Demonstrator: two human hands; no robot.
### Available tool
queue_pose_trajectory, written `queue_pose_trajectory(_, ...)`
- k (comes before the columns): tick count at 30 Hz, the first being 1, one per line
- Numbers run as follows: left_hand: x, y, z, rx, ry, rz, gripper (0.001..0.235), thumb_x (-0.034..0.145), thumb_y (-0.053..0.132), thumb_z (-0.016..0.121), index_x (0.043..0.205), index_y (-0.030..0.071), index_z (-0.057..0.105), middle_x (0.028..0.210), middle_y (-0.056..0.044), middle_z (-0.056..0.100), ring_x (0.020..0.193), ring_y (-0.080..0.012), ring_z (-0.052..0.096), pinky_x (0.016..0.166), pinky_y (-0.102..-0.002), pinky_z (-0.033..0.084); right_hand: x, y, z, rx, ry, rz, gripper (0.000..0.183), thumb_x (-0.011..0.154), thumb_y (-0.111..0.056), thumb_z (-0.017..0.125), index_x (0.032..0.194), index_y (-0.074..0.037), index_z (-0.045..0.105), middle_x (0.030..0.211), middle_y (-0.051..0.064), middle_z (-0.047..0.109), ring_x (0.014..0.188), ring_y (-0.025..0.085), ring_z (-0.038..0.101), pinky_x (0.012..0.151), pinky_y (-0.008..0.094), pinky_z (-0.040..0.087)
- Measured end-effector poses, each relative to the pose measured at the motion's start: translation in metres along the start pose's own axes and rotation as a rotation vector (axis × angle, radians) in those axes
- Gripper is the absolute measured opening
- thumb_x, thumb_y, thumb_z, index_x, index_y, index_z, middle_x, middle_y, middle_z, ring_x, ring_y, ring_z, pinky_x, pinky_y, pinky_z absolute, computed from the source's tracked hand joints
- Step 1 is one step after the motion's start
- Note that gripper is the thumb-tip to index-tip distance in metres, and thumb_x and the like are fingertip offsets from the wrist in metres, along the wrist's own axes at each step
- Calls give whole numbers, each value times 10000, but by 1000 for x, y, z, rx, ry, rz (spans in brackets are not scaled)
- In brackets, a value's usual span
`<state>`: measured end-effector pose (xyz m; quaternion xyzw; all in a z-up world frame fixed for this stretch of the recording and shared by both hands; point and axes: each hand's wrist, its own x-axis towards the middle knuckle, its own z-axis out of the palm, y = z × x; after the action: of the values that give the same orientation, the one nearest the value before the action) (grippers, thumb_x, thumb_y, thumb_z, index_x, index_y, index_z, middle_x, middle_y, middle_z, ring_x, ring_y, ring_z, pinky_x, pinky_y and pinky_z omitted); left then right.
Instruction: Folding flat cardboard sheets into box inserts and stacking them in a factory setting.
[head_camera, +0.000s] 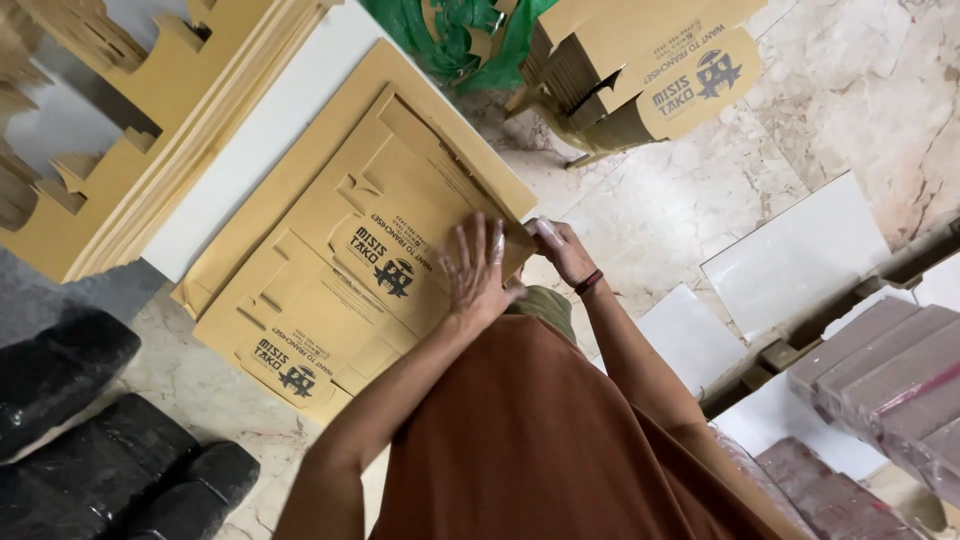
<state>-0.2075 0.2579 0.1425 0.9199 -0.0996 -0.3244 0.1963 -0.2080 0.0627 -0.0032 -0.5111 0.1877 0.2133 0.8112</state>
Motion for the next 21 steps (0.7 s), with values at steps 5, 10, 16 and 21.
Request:
queue_pose_trajectory(5,-1,-33,5,-360,160,44,1068,803,-169,651,1654,111,69,1642,-287,211,1465,-560,233,863,-522,605,-14,-60,49,-107,-220,83,596,1073,-541,458,1117,1,703,1045,137,709,1027,269,698,948,482,567)
queue_pose_trajectory(10,6,-72,-14,-339,14,-92,424,970,364,617,1263,57,613,1103,-191,713,1098,-414,677,753,-513,598,-3,-68,81,17,-244,96,768,1025,-698,332,1184,-36,687,1032,102,756,984,222,733,919,414,589)
queue_pose_trajectory(16,1,-85,-11,-369,-32,-183,486,921,472,675,1079,12,679,1040,-238,720,1097,-431,678,817,-529,575,-18,-85,106,23,-91,126,687,1069,-569,386,1137,38,700,937,183,770,879,302,784,813,435,643)
queue_pose_trajectory(21,-5,-71,-33,-342,-44,-143,484,934,469,661,1128,26,658,1099,-236,711,1138,-428,663,870,-530,567,-22,-67,110,46,-119,30,404,1031,-340,615,1142,42,682,974,160,728,957,291,752,881,485,631)
